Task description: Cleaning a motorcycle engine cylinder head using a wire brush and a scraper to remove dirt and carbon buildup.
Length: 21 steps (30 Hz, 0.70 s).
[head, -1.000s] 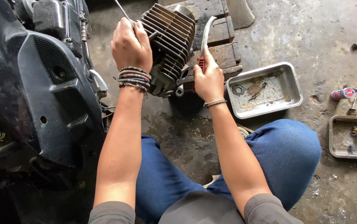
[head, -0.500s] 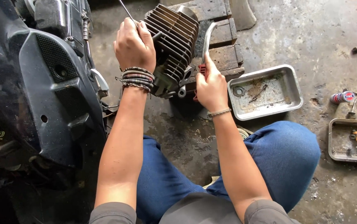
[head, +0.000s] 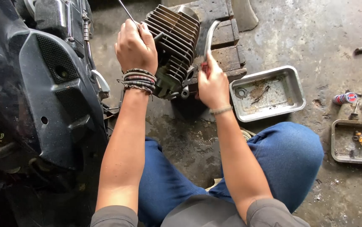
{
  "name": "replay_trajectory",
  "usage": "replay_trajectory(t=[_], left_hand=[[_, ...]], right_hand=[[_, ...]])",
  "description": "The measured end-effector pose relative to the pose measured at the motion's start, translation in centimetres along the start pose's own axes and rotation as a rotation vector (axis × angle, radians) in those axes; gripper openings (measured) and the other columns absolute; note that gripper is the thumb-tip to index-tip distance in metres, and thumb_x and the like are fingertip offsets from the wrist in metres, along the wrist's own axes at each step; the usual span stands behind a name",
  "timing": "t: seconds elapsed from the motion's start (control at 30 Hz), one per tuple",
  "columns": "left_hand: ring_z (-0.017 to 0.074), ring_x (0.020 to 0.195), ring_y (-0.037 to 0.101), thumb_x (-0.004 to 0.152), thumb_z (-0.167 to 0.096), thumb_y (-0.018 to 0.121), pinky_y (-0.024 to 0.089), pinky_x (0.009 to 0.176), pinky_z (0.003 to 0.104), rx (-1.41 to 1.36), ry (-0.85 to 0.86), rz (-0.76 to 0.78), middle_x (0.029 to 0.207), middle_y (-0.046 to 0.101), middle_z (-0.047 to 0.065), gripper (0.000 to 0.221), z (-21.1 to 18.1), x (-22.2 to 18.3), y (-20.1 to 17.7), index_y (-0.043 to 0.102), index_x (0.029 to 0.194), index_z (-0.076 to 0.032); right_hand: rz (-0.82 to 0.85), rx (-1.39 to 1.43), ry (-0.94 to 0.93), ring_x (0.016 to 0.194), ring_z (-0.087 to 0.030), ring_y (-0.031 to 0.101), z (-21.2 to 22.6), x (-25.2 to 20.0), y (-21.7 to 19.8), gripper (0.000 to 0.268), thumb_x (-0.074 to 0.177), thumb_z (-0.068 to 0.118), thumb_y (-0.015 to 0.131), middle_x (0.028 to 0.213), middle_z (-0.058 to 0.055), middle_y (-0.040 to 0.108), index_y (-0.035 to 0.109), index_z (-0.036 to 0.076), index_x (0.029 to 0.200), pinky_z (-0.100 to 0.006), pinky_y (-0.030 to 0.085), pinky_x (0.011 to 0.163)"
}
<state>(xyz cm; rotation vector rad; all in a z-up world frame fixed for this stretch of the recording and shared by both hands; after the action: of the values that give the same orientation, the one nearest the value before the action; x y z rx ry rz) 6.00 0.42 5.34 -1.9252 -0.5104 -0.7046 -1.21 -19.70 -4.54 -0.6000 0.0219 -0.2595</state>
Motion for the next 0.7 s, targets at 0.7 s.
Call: replay_trajectory(t=[0.7], left_hand=[[0.0242, 0.069, 0.061, 0.098, -0.019, 0.051, 0.048, 0.065, 0.040, -0.023, -0.018, 0.005, 0.081, 0.062, 0.004, 0.014, 0.1, -0.1, -0.1, 0.054, 0.089, -0.009]], right_hand=[[-0.014, 0.348, 0.048, 0.062, -0.008, 0.051, -2.6, 0.8, 1.2, 0.062, 0.092, 0.000, 0.056, 0.095, -0.002, 0.069, 0.046, 0.004, 0.153, -0.023, 0.043, 0.053]])
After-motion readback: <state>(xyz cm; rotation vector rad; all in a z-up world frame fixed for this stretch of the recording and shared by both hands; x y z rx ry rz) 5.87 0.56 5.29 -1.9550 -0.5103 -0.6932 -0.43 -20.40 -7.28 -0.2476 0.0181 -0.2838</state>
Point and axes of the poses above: each hand's wrist, its own x-axis towards the middle knuckle, its own y-axis out of the palm, z = x × y, the point moved 8 cm from there along x, towards the middle knuckle
